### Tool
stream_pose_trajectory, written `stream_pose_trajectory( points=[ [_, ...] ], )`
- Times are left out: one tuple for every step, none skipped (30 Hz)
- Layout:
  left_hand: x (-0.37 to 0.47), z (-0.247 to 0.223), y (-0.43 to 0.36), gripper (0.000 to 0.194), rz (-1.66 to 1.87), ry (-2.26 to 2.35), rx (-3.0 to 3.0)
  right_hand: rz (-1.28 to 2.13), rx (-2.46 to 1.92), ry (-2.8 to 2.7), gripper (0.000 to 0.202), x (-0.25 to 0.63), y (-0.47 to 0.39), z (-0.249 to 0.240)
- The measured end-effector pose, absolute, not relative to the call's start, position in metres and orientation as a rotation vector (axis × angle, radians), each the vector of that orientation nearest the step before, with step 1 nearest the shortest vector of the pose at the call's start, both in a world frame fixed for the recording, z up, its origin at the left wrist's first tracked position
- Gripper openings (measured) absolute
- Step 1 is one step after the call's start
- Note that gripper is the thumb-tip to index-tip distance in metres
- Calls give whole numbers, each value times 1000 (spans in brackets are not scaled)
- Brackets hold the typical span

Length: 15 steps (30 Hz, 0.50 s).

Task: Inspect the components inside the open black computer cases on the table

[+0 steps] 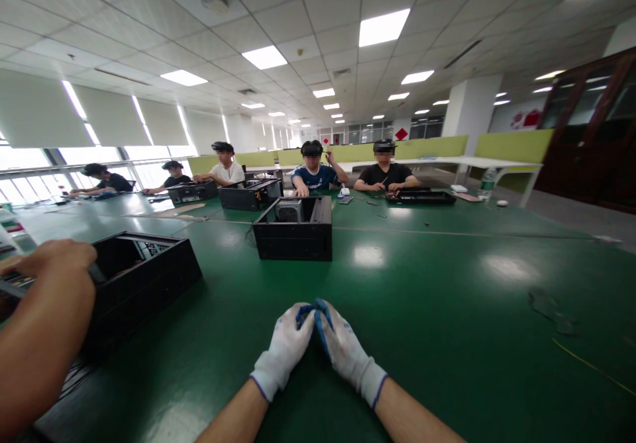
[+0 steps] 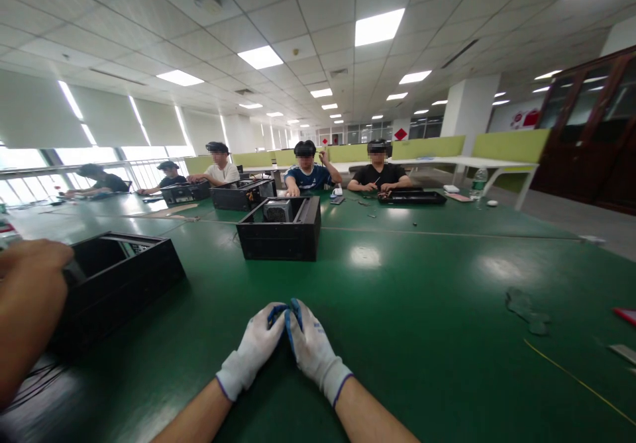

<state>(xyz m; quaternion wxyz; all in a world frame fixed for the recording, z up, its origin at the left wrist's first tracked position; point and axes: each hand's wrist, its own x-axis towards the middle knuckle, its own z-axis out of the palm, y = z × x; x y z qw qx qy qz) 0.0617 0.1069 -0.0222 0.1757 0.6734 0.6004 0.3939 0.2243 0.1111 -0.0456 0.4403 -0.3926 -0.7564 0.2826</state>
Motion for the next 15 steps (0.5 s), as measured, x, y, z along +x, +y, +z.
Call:
stream_pose_trajectory(
  points=[
    [61,-23,108,34,1114,1719,1926,686,-949,-1898,59,224,111,-46],
    [60,-24,108,34,1109,1737,1949,682,-945,-1901,59,224,111,-45],
    [58,-23,110,35,1100,1753,1977,687,-961,-1889,58,223,111,-45],
    [56,-22,112,36,1087,1766,2010,699,-991,-1865,59,222,110,-44],
    [54,-18,116,37,1073,1778,2045,715,-1028,-1831,59,220,110,-42],
    [52,-13,120,38,1057,1790,2080,730,-1059,-1801,58,219,109,-41],
    [50,-7,127,39,1041,1805,2112,738,-1076,-1782,58,218,109,-40],
    [47,2,136,40,1025,1827,2138,746,-1083,-1773,58,217,109,-39],
    [44,12,147,40,1010,1859,2157,758,-1087,-1768,58,217,108,-38],
    [40,23,160,41,994,1905,2164,774,-1093,-1764,59,217,108,-38],
    [37,35,175,43,971,1956,2166,792,-1102,-1760,61,217,108,-37],
    [33,47,191,44,945,2009,2161,812,-1115,-1755,63,218,108,-36],
    [29,60,208,45,917,2061,2152,836,-1134,-1746,65,218,108,-35],
    [25,71,225,46,887,2108,2144,860,-1152,-1736,66,218,108,-34],
    [22,81,242,47,849,2138,2146,881,-1167,-1730,68,218,108,-33]
  ],
)
